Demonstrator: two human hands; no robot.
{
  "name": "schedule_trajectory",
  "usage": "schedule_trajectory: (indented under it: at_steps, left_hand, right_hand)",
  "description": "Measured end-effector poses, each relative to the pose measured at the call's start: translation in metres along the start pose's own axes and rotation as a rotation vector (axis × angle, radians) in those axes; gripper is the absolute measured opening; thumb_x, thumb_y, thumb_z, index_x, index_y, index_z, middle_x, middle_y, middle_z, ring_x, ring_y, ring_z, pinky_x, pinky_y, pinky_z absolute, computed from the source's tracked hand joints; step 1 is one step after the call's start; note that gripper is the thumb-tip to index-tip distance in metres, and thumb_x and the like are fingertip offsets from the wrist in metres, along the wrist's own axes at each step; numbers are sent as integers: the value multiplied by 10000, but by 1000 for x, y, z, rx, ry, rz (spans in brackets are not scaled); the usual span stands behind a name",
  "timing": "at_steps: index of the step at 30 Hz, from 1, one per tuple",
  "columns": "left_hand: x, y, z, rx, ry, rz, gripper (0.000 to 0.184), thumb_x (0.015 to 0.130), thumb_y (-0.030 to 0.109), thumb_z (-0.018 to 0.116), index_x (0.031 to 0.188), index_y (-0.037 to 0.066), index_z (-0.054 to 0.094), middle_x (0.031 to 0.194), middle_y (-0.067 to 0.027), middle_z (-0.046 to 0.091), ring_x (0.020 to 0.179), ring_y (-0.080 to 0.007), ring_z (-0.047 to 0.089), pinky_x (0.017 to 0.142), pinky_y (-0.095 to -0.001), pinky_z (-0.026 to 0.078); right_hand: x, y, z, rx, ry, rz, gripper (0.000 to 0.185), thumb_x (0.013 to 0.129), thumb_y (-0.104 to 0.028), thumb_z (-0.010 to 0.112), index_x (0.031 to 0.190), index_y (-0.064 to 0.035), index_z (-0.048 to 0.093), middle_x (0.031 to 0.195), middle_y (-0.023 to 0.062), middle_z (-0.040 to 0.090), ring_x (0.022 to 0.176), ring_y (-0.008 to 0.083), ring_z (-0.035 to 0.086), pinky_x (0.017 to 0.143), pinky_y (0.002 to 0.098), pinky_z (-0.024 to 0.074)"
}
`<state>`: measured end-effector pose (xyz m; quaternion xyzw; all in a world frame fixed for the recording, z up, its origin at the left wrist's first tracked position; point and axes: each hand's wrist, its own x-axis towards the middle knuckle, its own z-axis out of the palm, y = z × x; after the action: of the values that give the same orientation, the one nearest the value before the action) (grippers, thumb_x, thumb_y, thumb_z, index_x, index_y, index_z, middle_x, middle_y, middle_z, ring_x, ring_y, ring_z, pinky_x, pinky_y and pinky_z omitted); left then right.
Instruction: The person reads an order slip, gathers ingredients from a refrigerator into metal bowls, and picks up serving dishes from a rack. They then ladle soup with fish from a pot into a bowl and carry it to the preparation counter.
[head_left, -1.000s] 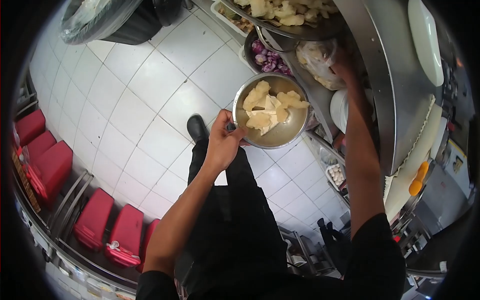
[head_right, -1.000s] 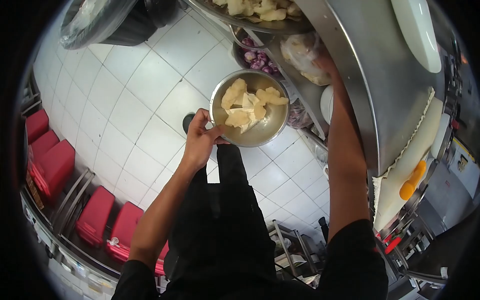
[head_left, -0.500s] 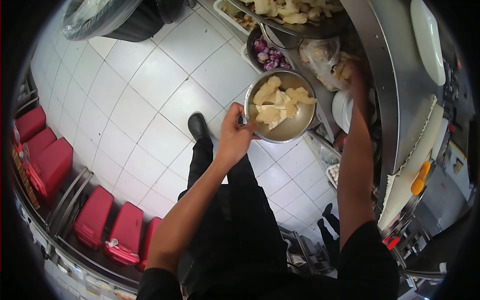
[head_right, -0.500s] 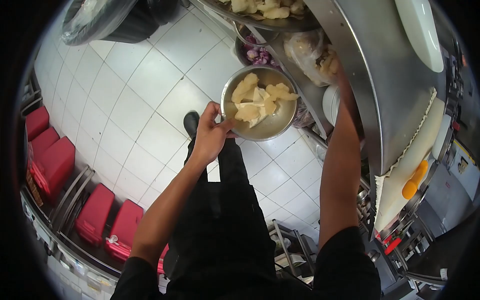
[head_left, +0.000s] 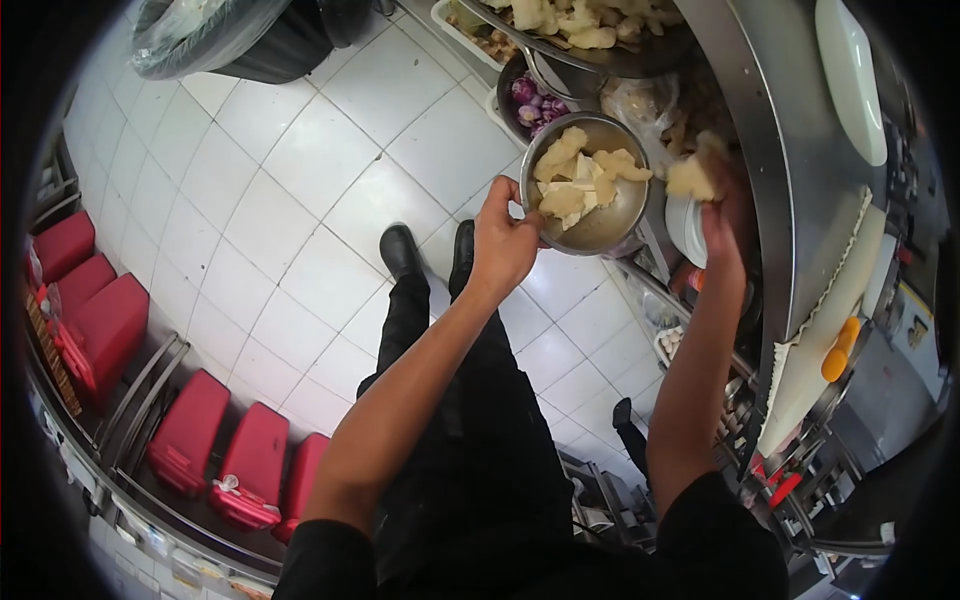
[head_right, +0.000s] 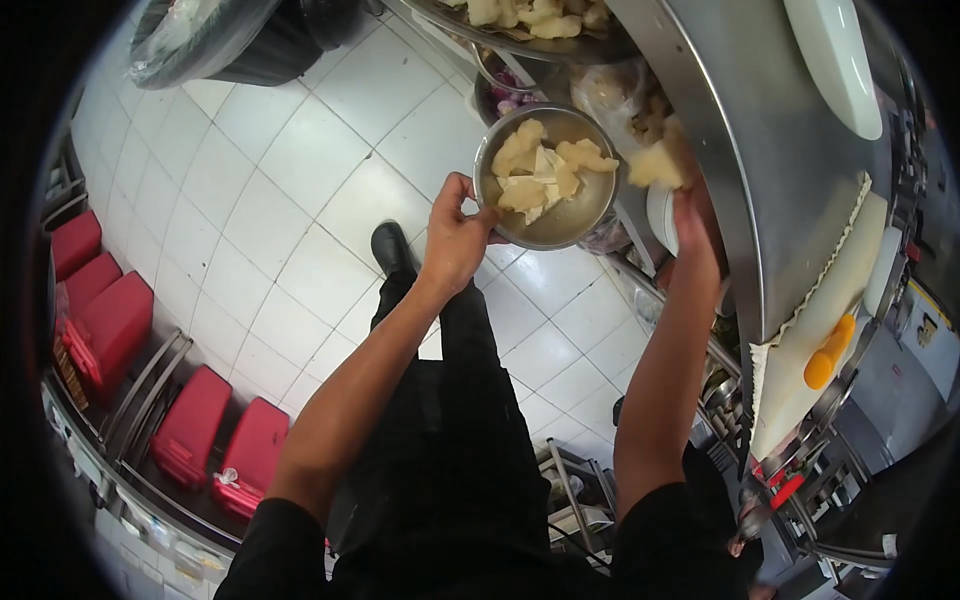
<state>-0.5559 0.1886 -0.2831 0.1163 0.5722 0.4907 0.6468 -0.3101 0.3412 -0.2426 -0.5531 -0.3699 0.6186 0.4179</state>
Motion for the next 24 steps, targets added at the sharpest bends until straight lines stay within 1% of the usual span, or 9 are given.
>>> schedule_trajectory:
  at_steps: [1, 3, 9, 12, 15, 18, 19, 22, 24]
  left_hand:
    - [0, -1, -2, -17, 1, -1, 183, 803, -96, 488, 883, 8, 361, 972, -130, 498, 768, -235, 644, 620, -298, 593]
    - [-3, -7, -6, -51, -3, -6, 178, 809, -95, 484, 881, 13, 363, 989, -127, 495, 783, -233, 643, 617, -293, 592]
    - [-27, 12, -27, -111, 21, -46, 173, 816, -78, 486, 875, 33, 366, 1005, -114, 498, 834, -225, 630, 619, -290, 587]
    - [-38, 21, -41, -164, 42, -41, 170, 812, -63, 496, 872, 41, 375, 990, -110, 501, 809, -213, 626, 611, -298, 581]
    - [-50, 32, -55, -192, 50, -60, 163, 806, -58, 499, 865, 44, 386, 946, -102, 515, 774, -198, 617, 604, -302, 576]
    - [-69, 53, -67, -152, 64, -41, 161, 799, -69, 496, 858, 41, 393, 900, -93, 527, 755, -186, 608, 605, -298, 575]
    - [-78, 65, -70, -174, 74, -47, 159, 801, -68, 495, 853, 43, 393, 875, -88, 530, 755, -182, 605, 593, -293, 574]
    - [-102, 98, -84, -129, 15, -42, 183, 806, -70, 507, 878, 38, 378, 946, -82, 499, 820, -195, 608, 610, -301, 580]
    - [-120, 121, -86, -113, 18, 14, 166, 805, -54, 524, 888, 28, 406, 910, -65, 498, 742, -167, 592, 572, -283, 566]
  right_hand:
    - [-7, 10, -2, 2, 61, 106, 328, 784, -55, 642, 1097, -9, 558, 1053, 70, 589, 969, 177, 577, 838, 300, 470]
    - [-48, -2, 57, -68, 62, 176, 372, 795, -42, 632, 1141, 41, 521, 1015, 73, 615, 903, 150, 588, 857, 268, 451]
    - [-89, 7, 109, -536, -22, 114, 345, 785, 1, 632, 1120, 40, 559, 992, 66, 623, 858, 97, 568, 745, 205, 459]
    - [-100, 7, 110, -601, -89, 14, 305, 802, -28, 627, 1099, 30, 584, 986, 50, 623, 852, 79, 556, 739, 205, 453]
    - [-117, 4, 128, -553, -104, 151, 271, 801, -41, 624, 1066, 11, 605, 995, 73, 635, 865, 129, 589, 779, 233, 458]
    - [-134, -15, 151, -1052, -188, -190, 280, 787, -52, 625, 1062, -6, 608, 1018, 112, 634, 887, 219, 611, 797, 281, 471]
    - [-138, -21, 156, -1061, -182, -338, 292, 759, -48, 638, 1049, -21, 612, 1017, 140, 624, 902, 283, 606, 786, 325, 484]
    - [-158, -55, 175, -985, -84, -287, 292, 739, -45, 651, 1028, -18, 617, 983, 124, 629, 886, 265, 607, 748, 330, 491]
    - [-171, -68, 181, -915, 2, -254, 276, 748, -70, 671, 1005, 9, 609, 921, 108, 631, 760, 195, 615, 644, 294, 492]
